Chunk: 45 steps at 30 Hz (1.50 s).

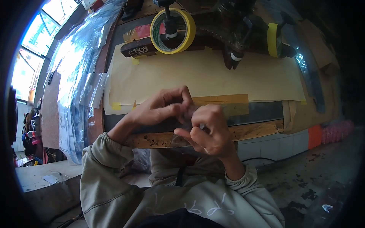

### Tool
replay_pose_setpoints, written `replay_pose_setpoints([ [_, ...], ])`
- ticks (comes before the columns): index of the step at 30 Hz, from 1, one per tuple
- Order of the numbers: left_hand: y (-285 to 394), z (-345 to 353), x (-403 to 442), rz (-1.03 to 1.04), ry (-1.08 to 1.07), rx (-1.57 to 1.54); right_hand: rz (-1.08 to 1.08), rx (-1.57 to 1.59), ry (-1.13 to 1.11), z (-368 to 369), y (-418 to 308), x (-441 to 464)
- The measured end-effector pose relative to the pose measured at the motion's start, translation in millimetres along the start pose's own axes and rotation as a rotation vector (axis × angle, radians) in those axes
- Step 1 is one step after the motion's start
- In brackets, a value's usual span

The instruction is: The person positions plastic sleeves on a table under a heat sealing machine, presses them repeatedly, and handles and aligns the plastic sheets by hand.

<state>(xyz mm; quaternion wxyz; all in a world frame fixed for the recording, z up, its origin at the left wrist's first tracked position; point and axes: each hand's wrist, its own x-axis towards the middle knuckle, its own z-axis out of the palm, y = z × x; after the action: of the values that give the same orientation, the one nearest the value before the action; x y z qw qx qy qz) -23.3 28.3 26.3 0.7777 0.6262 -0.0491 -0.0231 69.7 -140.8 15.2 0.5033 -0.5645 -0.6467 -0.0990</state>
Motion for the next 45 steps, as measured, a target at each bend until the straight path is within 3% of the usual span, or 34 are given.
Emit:
replay_pose_setpoints([
  [3,5,3,-2,-0.028,0.088,-0.014,0.051,-0.132,0.076,2,-3,12],
  [6,5,-1,-2,-0.018,0.135,0.082,0.069,-0.172,-0.094,-6,-6,16],
  [12,12,3,1,-0.063,0.4,-0.012,0.017,-0.346,-0.014,1,9,5],
  [13,9,3,2,-0.053,0.437,-0.041,0.107,-0.278,0.062,4,6,12],
  [16,6,5,3,-0.032,0.53,-0.065,0.361,-0.419,-0.125,-11,-8,30],
  [21,-9,14,7,0.026,0.627,-0.026,0.161,-0.74,-0.241,-18,-29,36],
  [24,-6,18,6,0.054,0.733,-0.093,0.082,-0.565,-0.287,-11,-61,22],
  [30,-3,21,5,0.124,0.873,-0.194,0.114,-0.591,-0.513,2,-121,-16],
  [37,2,21,10,0.182,0.956,-0.259,-0.028,-0.201,-0.835,-1,-138,-76],
  [40,-2,22,12,0.202,0.937,-0.319,-0.039,-0.154,-0.875,-35,-123,-47],
  [45,2,27,20,0.163,0.841,-0.325,-0.009,-0.329,-0.452,-91,-109,13],
])
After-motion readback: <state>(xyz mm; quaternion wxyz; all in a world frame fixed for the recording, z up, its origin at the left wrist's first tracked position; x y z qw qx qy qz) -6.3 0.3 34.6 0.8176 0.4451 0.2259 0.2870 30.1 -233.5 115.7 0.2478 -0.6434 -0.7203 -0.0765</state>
